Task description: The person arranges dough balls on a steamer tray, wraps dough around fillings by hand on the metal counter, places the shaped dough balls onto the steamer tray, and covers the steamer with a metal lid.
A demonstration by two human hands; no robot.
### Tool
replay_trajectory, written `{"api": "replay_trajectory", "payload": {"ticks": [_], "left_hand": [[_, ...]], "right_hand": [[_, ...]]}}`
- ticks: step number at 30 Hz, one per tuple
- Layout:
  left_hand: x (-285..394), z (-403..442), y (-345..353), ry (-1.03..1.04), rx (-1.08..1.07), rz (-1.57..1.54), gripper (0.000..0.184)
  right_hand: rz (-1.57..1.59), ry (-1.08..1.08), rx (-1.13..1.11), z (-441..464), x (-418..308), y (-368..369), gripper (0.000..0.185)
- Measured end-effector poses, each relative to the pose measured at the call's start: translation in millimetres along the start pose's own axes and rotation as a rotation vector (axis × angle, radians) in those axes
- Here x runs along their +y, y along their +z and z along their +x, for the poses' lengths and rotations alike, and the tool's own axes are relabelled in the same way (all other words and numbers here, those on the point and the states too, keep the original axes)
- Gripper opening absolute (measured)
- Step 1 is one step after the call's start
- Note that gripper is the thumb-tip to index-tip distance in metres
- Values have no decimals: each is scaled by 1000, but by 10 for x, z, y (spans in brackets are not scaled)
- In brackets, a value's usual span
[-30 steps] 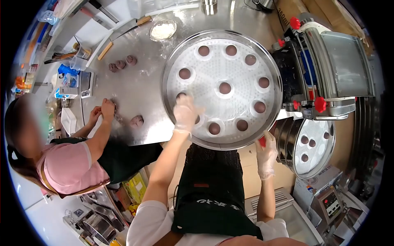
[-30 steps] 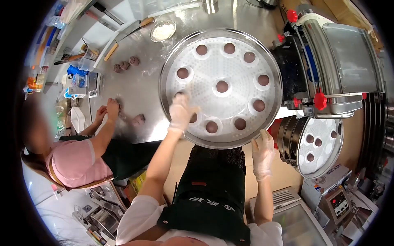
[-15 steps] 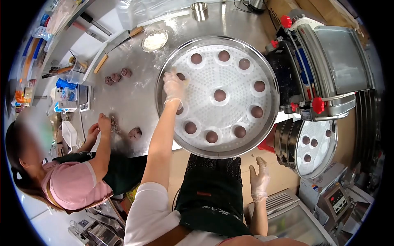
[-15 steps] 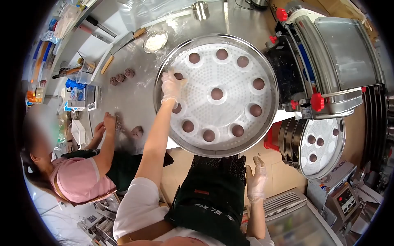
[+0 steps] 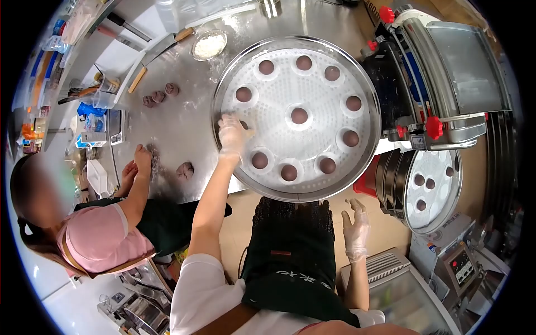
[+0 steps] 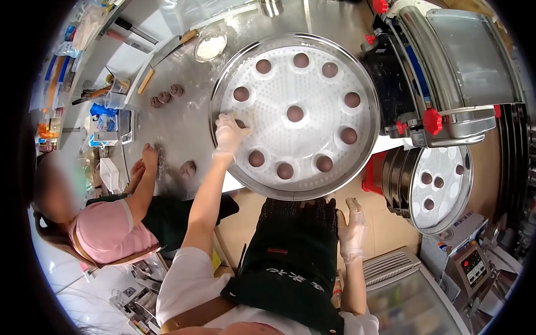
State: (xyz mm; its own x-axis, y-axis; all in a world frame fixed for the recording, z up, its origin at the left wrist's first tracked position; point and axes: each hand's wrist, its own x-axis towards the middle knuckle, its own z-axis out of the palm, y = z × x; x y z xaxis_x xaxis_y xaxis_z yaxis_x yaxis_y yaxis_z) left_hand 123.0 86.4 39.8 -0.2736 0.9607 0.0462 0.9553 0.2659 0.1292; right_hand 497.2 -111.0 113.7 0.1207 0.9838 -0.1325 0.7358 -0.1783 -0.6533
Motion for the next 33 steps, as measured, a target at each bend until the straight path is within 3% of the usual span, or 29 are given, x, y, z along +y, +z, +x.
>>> {"api": "replay_trajectory", "payload": {"ticks": [2, 5, 12, 15, 16, 19, 21, 22, 23, 24, 28, 31, 33], "left_hand": [[30, -224, -105, 112, 82, 52, 54], [401, -560, -369, 88, -451, 151, 58], [147, -699, 94, 149, -467, 20, 51], [173, -677, -87, 182, -496, 53, 55], [273, -695, -318, 159, -416, 73, 71], [119, -874, -602, 142, 348, -231, 95], [-140, -906, -349, -191, 343, -337, 104], [-485, -875, -32, -186, 38, -877, 92], [-825, -842, 281, -344, -261, -1337, 80], [-382, -836, -451, -842, -467, -1320, 61], [-663, -791, -91, -769, -552, -1392, 21], [-731, -842, -24, -713, -495, -1299, 16], [-753, -1017, -115, -715, -472, -1458, 21]], "right_hand": [[-6, 3, 14, -43, 13, -5, 40], [5, -16, 33, -18, -9, -21, 40], [8, -75, 43, 28, -142, 8, 44], [221, 255, 119, 76, -108, 230, 53], [337, 287, 130, 185, -138, 277, 56], [886, 588, -123, 507, -300, 278, 53], [965, 726, -178, 589, -157, 535, 44], [974, 790, -202, 621, -95, 649, 41], [987, 854, -225, 656, -42, 769, 38], [923, 876, -167, 684, 36, 869, 27], [1020, 802, -76, 666, -129, 776, 22], [968, 750, -71, 603, -287, 655, 23], [900, 783, -94, 439, -405, 533, 23]]}}
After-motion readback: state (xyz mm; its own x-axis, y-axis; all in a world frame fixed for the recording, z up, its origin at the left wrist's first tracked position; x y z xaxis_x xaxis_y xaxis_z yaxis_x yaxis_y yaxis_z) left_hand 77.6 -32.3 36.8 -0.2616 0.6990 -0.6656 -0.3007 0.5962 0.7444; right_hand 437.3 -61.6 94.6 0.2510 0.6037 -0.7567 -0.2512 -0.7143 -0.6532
